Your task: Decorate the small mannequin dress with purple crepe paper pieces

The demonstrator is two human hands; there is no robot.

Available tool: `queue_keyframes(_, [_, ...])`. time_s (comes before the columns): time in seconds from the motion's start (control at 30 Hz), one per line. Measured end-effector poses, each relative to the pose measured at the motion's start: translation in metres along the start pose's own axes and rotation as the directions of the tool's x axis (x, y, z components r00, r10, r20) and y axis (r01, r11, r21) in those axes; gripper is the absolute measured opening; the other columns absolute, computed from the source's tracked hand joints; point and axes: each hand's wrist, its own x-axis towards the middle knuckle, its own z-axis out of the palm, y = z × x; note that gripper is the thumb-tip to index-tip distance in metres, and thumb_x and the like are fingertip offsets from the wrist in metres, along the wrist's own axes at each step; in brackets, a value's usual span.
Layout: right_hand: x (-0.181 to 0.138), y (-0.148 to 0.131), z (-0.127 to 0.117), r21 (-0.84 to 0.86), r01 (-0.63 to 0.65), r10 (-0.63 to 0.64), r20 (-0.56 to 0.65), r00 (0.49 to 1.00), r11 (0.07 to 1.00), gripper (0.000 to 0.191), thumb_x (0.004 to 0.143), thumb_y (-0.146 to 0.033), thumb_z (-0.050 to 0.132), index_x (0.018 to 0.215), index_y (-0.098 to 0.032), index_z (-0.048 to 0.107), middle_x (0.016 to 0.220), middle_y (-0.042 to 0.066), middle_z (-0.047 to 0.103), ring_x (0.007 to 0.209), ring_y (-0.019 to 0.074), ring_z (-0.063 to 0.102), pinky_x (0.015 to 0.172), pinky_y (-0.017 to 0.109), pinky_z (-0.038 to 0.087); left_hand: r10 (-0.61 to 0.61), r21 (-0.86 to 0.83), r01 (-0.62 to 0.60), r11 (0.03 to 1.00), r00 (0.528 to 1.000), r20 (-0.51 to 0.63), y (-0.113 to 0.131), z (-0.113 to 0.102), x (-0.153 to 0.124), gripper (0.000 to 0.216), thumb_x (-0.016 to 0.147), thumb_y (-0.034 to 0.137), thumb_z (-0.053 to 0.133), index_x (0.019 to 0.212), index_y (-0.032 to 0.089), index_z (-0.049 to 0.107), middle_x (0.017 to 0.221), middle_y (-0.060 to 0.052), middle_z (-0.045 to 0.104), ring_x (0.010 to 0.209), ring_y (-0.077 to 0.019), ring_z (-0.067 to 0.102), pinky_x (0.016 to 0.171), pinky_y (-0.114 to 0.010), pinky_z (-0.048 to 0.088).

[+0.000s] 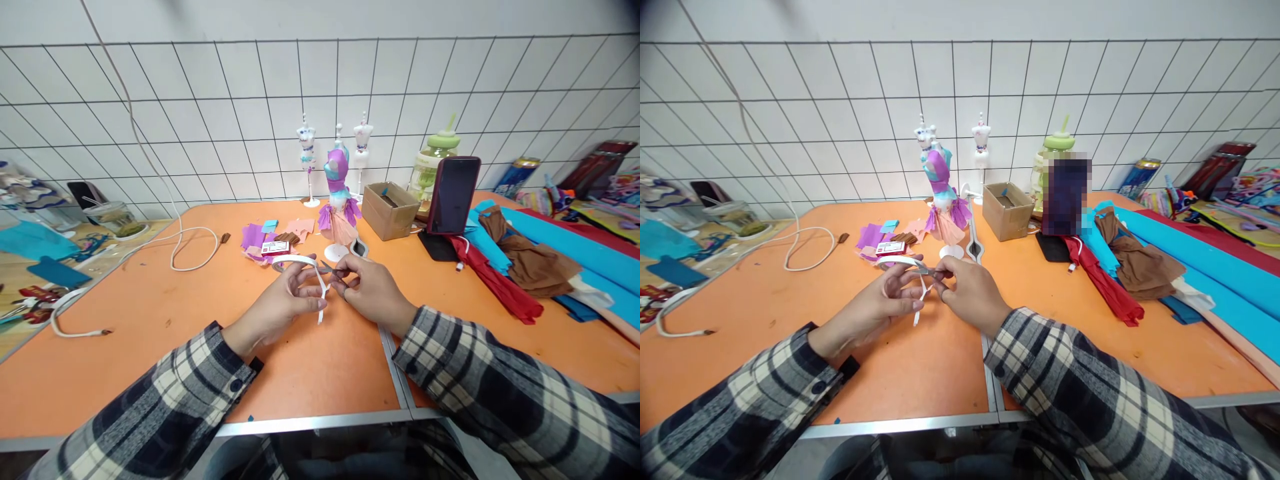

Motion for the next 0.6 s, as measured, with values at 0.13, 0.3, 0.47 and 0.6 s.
queue_keyframes(0.13, [0.001, -0.003, -0.006, 0.090, -0.095, 0.101, -0.065, 0.993, 0.991, 0.014, 0.081, -0.029, 0.068, 0.093, -0.022, 0.064, 0.108, 0.004, 0.072, 0.097, 0.0194, 0.066, 0.079, 0.030, 0.048, 0.084, 0.041, -0.081, 0.996, 0.994, -0.074, 0.002, -0.003, 0.002, 0.063, 0.065, 0.007, 0.082, 0.117, 0.026, 0.051, 0.151, -0.009, 0.044, 0.118, -0.0249, 0.063, 0.076, -0.027, 0.054])
queue_keyframes(0.3, [-0.002, -0.011, -0.014, 0.289, -0.279, 0.127, 0.451, 0.884, 0.916, 0.031, 0.084, -0.047, 0.065, 0.078, -0.017, 0.064, 0.076, 0.006, 0.074, 0.064, 0.0146, 0.062, 0.060, 0.026, 0.045, 0.170, 0.120, -0.153, 0.981, 0.975, -0.142, 0.002, -0.007, 0.006, 0.070, 0.064, 0.008, 0.082, 0.121, 0.026, 0.045, 0.155, -0.011, 0.038, 0.118, -0.0269, 0.062, 0.075, -0.028, 0.057])
queue_keyframes(0.47, [-0.007, -0.014, -0.011, 0.031, -0.270, 0.165, 0.722, 0.672, 0.962, 0.040, 0.084, -0.051, 0.064, 0.064, -0.017, 0.066, 0.062, 0.002, 0.068, 0.055, 0.0110, 0.054, 0.054, 0.024, 0.036, 0.194, 0.175, -0.170, 0.970, 0.972, -0.131, 0.000, -0.006, 0.005, 0.070, 0.066, 0.010, 0.081, 0.123, 0.027, 0.044, 0.155, -0.011, 0.037, 0.119, -0.0269, 0.061, 0.076, -0.030, 0.058])
queue_keyframes(0.6, [-0.006, -0.015, -0.008, -0.140, -0.149, 0.204, 0.614, 0.763, 0.979, 0.038, 0.080, -0.056, 0.066, 0.069, -0.020, 0.065, 0.063, -0.002, 0.064, 0.058, 0.0113, 0.052, 0.054, 0.025, 0.031, 0.190, 0.231, -0.164, 0.959, 0.977, -0.098, 0.000, -0.003, 0.003, 0.072, 0.067, 0.012, 0.080, 0.127, 0.029, 0.045, 0.156, -0.012, 0.035, 0.118, -0.0267, 0.061, 0.079, -0.033, 0.058])
